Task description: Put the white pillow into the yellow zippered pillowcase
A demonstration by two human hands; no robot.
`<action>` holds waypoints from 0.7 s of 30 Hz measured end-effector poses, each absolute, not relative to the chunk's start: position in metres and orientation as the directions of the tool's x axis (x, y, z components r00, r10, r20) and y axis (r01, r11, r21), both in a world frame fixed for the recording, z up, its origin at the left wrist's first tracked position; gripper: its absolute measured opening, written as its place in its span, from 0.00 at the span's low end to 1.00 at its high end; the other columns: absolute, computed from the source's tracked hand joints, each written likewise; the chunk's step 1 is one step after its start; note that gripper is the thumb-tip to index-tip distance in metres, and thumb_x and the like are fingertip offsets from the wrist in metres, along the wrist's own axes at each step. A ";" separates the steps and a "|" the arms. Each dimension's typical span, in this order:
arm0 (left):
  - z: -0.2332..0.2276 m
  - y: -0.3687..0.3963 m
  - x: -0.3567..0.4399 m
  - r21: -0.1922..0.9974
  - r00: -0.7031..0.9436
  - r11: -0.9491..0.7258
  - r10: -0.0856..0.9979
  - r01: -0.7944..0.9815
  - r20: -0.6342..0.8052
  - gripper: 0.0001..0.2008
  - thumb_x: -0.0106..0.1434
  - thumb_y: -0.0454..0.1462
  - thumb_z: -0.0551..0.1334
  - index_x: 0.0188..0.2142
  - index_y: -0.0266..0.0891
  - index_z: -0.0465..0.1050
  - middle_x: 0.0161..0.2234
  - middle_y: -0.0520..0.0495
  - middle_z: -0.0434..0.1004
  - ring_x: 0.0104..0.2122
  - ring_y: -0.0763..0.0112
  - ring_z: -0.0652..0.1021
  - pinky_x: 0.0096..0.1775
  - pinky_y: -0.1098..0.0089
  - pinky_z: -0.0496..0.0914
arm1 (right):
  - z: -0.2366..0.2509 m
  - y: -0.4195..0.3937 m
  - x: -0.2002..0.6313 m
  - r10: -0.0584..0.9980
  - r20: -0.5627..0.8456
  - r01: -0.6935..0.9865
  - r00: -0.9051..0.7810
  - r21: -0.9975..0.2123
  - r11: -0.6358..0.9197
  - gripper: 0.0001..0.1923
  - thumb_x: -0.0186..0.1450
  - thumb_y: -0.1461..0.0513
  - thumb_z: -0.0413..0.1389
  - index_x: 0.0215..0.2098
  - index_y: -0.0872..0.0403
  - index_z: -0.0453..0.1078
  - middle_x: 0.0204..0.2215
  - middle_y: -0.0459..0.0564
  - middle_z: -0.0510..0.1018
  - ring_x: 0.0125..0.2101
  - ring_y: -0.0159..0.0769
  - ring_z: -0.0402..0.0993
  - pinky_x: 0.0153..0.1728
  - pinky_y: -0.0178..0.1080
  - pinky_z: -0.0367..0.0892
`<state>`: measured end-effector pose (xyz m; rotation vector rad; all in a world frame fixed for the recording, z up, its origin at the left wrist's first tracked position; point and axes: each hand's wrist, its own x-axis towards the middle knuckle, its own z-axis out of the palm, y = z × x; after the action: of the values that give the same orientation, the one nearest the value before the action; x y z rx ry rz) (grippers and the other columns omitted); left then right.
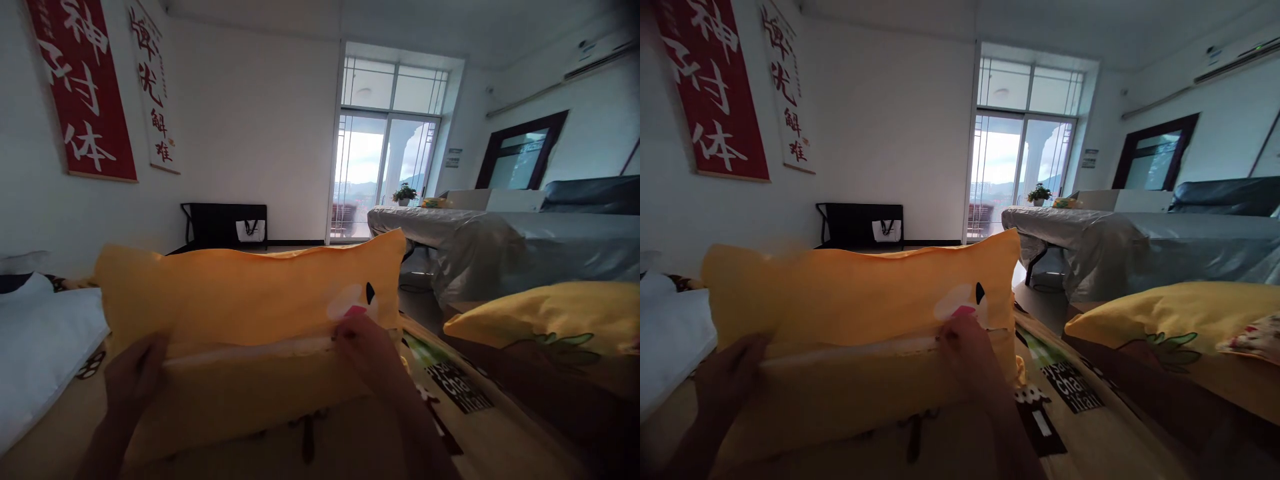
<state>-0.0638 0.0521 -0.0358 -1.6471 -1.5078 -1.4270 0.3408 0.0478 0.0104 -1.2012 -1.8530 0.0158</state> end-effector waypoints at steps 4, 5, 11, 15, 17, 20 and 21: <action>-0.033 0.050 -0.060 0.332 -0.193 -0.278 0.428 0.901 0.883 0.13 0.57 0.42 0.56 0.25 0.37 0.74 0.24 0.49 0.79 0.23 0.70 0.78 0.26 0.75 0.70 | 0.009 0.045 0.332 0.732 0.663 0.719 -0.155 -0.433 0.544 0.08 0.58 0.65 0.50 0.24 0.53 0.68 0.27 0.49 0.75 0.31 0.35 0.70 0.35 0.37 0.63; -0.032 0.049 -0.060 0.340 -0.204 -0.268 0.430 0.902 0.880 0.13 0.57 0.42 0.56 0.26 0.37 0.74 0.24 0.49 0.80 0.23 0.70 0.78 0.26 0.75 0.70 | 0.009 0.045 0.331 0.731 0.661 0.714 -0.170 -0.429 0.553 0.07 0.58 0.64 0.50 0.24 0.54 0.68 0.27 0.49 0.76 0.32 0.35 0.70 0.35 0.37 0.63; -0.034 0.050 -0.064 0.295 -0.158 -0.254 0.448 0.921 0.880 0.14 0.58 0.43 0.56 0.27 0.37 0.75 0.25 0.48 0.80 0.24 0.69 0.78 0.25 0.76 0.69 | 0.009 0.047 0.337 0.733 0.673 0.720 -0.099 -0.460 0.520 0.08 0.59 0.63 0.50 0.24 0.53 0.68 0.28 0.49 0.75 0.33 0.35 0.69 0.36 0.37 0.63; -0.035 0.052 -0.064 0.323 -0.197 -0.275 0.402 0.905 0.894 0.13 0.57 0.43 0.56 0.27 0.37 0.75 0.26 0.47 0.81 0.25 0.66 0.79 0.27 0.73 0.71 | 0.008 0.052 0.349 0.741 0.669 0.718 -0.055 -0.490 0.495 0.08 0.59 0.63 0.50 0.25 0.53 0.70 0.30 0.49 0.77 0.34 0.35 0.71 0.37 0.37 0.64; -0.036 0.053 -0.065 0.323 -0.186 -0.278 0.423 0.905 0.887 0.13 0.57 0.43 0.56 0.27 0.37 0.75 0.26 0.48 0.80 0.24 0.67 0.79 0.26 0.74 0.71 | 0.007 0.054 0.356 0.765 0.643 0.718 -0.038 -0.515 0.468 0.09 0.59 0.63 0.50 0.25 0.52 0.71 0.33 0.49 0.78 0.38 0.38 0.72 0.39 0.39 0.64; -0.036 0.052 -0.067 0.320 -0.168 -0.270 0.467 0.908 0.868 0.13 0.57 0.43 0.57 0.27 0.37 0.75 0.26 0.47 0.80 0.25 0.67 0.79 0.27 0.74 0.71 | 0.009 0.055 0.366 0.788 0.615 0.707 -0.018 -0.549 0.444 0.10 0.59 0.63 0.50 0.27 0.51 0.74 0.36 0.49 0.80 0.43 0.40 0.72 0.42 0.41 0.65; -0.036 0.052 -0.068 0.325 -0.180 -0.264 0.455 0.908 0.872 0.14 0.57 0.43 0.56 0.27 0.36 0.75 0.27 0.46 0.81 0.26 0.66 0.79 0.27 0.74 0.71 | 0.010 0.055 0.368 0.793 0.609 0.710 -0.007 -0.555 0.432 0.10 0.59 0.62 0.50 0.27 0.51 0.74 0.36 0.49 0.80 0.42 0.39 0.73 0.41 0.41 0.65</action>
<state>-0.0678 0.0521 -0.0362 -1.6664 -1.5671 -1.4375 0.3685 0.0551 0.0105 -1.3046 -1.7408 0.1105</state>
